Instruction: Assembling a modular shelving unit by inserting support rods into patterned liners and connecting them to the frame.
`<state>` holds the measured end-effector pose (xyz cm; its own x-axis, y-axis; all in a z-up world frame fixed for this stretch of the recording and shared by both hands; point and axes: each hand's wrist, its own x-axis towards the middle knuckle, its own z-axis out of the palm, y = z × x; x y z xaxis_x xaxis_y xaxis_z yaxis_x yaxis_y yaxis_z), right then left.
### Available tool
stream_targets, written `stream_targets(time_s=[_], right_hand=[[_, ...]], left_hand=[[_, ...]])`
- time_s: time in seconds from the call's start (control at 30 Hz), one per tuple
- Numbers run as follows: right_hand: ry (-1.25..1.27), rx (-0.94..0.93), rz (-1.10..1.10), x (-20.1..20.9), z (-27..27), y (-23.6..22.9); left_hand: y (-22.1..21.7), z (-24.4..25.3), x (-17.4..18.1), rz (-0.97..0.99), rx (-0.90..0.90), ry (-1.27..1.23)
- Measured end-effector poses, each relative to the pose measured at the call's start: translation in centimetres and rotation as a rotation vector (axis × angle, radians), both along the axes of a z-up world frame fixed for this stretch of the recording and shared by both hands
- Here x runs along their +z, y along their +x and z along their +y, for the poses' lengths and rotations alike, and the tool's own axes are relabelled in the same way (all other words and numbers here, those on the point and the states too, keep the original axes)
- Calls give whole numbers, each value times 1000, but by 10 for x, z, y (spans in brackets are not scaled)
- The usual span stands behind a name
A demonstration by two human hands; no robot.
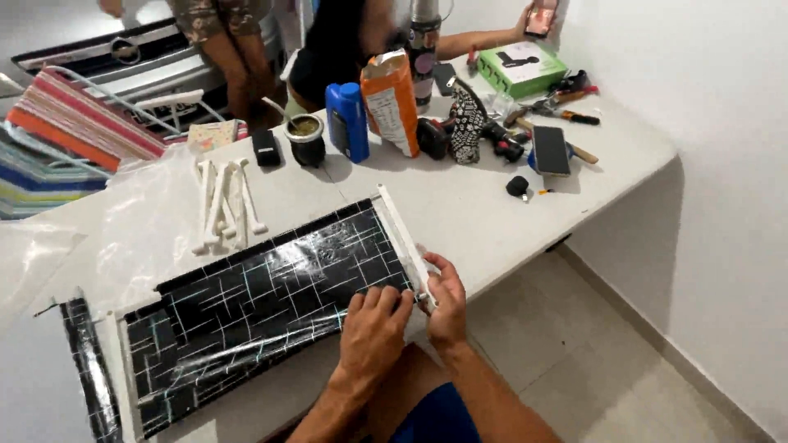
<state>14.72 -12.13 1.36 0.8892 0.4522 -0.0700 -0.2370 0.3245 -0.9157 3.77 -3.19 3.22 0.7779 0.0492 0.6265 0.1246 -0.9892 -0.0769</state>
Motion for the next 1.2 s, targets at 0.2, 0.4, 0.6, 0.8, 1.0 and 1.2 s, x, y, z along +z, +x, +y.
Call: stream_targets(time_s=[0.2, 0.4, 0.6, 0.8, 1.0, 1.2], right_hand=[[5, -152, -6, -39, -38, 28], [-19, -216, 4, -47, -56, 35], [-28, -203, -58, -42, -51, 27], [-86, -235, -211, -40, -41, 18], [-146, -300, -319, -42, -40, 10], [-181, -277, -383, -31, -38, 0]], left_hand=[[38, -23, -17, 18, -145, -21], [50, -36, -32, 36, -225, -48], [48, -34, -30, 42, -213, -47], [41, -39, -10, -84, -172, -21], [36, -40, 1, -171, -170, 22], [35, -37, -8, -133, -189, 59]])
